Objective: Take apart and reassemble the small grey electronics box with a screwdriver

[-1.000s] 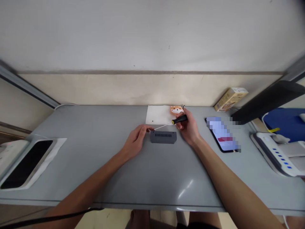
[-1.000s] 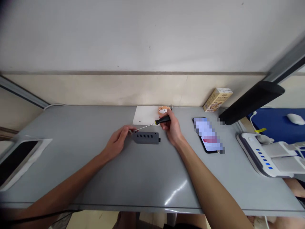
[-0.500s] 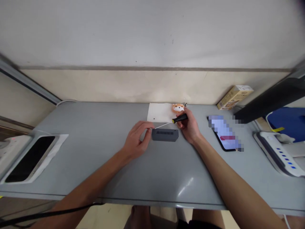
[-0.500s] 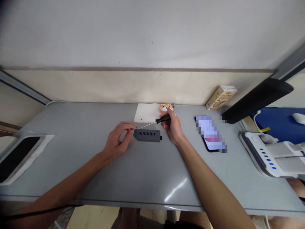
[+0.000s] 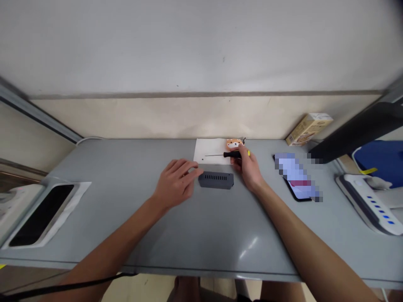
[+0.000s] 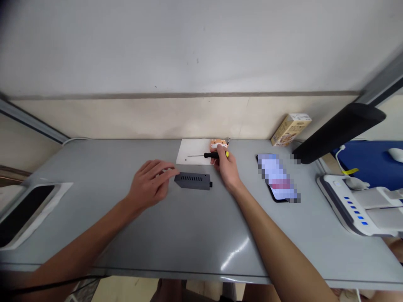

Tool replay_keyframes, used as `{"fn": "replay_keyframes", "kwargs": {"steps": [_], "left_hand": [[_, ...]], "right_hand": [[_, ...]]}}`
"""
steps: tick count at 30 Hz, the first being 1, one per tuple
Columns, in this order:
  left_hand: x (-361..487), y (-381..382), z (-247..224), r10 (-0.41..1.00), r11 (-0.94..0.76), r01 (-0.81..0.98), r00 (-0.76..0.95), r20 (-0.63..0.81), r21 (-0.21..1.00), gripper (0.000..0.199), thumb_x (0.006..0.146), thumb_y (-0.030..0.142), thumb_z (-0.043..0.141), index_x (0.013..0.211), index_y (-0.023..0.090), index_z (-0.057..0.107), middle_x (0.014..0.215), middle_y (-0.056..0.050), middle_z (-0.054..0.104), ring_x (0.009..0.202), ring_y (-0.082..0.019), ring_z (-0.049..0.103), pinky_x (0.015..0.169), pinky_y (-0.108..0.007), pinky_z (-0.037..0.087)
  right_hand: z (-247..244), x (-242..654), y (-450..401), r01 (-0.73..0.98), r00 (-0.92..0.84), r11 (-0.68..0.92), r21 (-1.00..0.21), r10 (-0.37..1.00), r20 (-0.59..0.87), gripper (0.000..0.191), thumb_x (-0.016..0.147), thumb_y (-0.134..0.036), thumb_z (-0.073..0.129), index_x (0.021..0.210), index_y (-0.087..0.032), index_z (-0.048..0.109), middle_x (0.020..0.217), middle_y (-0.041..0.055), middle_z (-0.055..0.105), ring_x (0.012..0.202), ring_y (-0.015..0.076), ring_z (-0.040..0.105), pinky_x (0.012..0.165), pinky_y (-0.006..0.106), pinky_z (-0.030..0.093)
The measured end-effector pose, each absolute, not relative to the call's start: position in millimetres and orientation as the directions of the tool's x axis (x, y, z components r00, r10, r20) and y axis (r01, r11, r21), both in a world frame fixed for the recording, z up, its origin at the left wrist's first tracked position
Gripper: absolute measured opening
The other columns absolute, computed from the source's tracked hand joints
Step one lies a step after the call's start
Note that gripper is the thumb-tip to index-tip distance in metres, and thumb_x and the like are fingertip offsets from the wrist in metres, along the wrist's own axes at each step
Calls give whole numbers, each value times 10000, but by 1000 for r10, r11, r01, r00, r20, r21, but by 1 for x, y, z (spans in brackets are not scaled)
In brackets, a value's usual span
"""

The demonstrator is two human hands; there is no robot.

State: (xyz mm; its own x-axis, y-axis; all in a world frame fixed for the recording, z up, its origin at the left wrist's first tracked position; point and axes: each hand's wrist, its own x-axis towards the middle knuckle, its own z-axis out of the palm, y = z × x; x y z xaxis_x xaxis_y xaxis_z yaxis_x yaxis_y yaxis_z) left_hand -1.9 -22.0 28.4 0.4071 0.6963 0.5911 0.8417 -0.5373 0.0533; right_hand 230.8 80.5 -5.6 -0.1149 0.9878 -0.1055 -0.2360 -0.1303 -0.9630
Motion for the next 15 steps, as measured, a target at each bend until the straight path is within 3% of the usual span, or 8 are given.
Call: {"fn": "replay_keyframes", "kwargs": {"steps": [5,8,11,15], "left_hand": [[8,-28,32,676,-508,851,298,674,134,328,860,60,490,1063,244,670,1026,-63,729,897,-225,648,793,-389,490],[18,-34,29,679,-557,818,347,648,146,346,877,87,516,1144,248,665,1115,-65,735,1025,-237,665,896,-404,503],[26,-37,24,682,-590,804,448,578,74,390,902,145,542,1262,256,645,1235,-71,724,1143,-256,652,992,-424,485],[25,-34,18,680,-586,810,482,552,13,422,894,149,554,1293,265,631,1252,-72,722,1154,-259,653,1019,-432,473]], "right_hand": [[-8,229,78,-108,-150,-69,-992,987,-52,501,864,-712,590,913,-234,729,658,1,619,585,131,497,528,254,370],[-7,228,77,-80,-174,-34,-996,985,-19,501,874,-706,583,928,-231,733,667,2,623,588,127,488,547,257,382],[-4,228,77,-137,-170,-54,-989,985,-31,498,874,-700,585,912,-223,724,644,-3,599,548,119,447,508,261,340],[3,232,80,-327,-166,-149,-933,981,-99,408,871,-613,606,851,-215,692,595,-13,544,489,104,360,458,271,243]]}}
